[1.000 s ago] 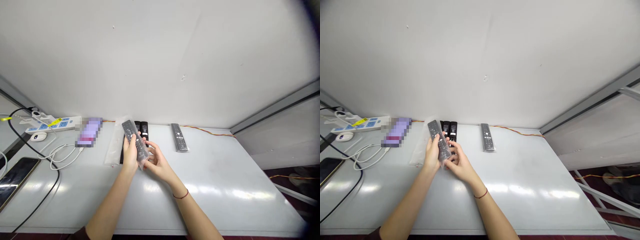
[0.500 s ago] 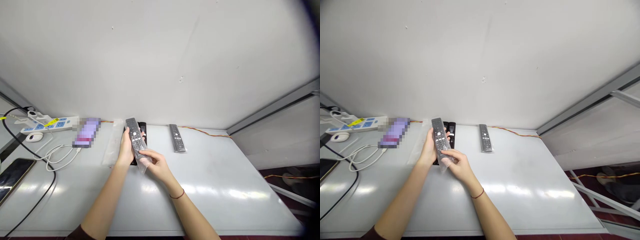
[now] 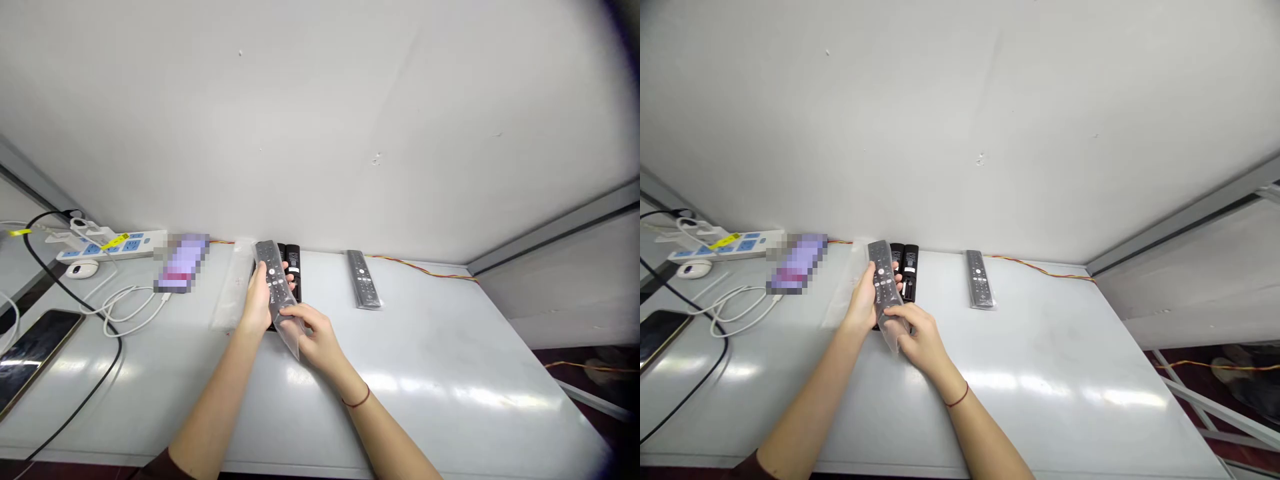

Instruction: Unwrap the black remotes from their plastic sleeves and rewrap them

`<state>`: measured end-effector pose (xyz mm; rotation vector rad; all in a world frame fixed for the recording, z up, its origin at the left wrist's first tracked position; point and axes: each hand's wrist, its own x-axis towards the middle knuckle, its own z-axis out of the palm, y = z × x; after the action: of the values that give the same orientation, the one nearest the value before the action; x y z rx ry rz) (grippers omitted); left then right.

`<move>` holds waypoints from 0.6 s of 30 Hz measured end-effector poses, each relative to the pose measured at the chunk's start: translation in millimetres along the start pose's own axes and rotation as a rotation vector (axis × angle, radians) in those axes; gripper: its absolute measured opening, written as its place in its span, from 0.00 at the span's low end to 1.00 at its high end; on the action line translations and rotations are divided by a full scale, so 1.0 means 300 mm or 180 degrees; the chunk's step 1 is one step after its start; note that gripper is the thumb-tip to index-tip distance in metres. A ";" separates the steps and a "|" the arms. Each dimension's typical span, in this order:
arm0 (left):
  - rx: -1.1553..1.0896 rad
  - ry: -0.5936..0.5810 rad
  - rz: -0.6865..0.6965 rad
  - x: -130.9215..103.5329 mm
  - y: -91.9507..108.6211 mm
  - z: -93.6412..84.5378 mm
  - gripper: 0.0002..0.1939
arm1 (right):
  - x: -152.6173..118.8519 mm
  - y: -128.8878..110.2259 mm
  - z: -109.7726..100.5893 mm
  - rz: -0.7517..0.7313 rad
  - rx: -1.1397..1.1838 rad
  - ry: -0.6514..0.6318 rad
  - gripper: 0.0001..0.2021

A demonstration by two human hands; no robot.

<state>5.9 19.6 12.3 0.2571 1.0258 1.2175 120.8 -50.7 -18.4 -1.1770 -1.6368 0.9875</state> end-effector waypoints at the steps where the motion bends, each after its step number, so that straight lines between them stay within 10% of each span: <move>1: 0.0010 -0.0020 -0.0021 0.002 -0.002 -0.003 0.19 | -0.001 0.000 0.002 -0.0032 -0.0016 0.0025 0.10; 13: -0.0443 -0.0295 0.0185 -0.001 0.029 -0.031 0.06 | 0.009 0.002 -0.026 0.0031 0.0250 0.0210 0.12; 18: -0.0436 -0.0392 0.0300 0.006 0.048 -0.048 0.06 | 0.023 -0.013 -0.081 0.0307 0.0957 -0.0562 0.11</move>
<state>-14.5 21.7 13.0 0.2722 0.8279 1.3346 141.5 -42.3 -5.9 -0.9942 -1.5096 1.3796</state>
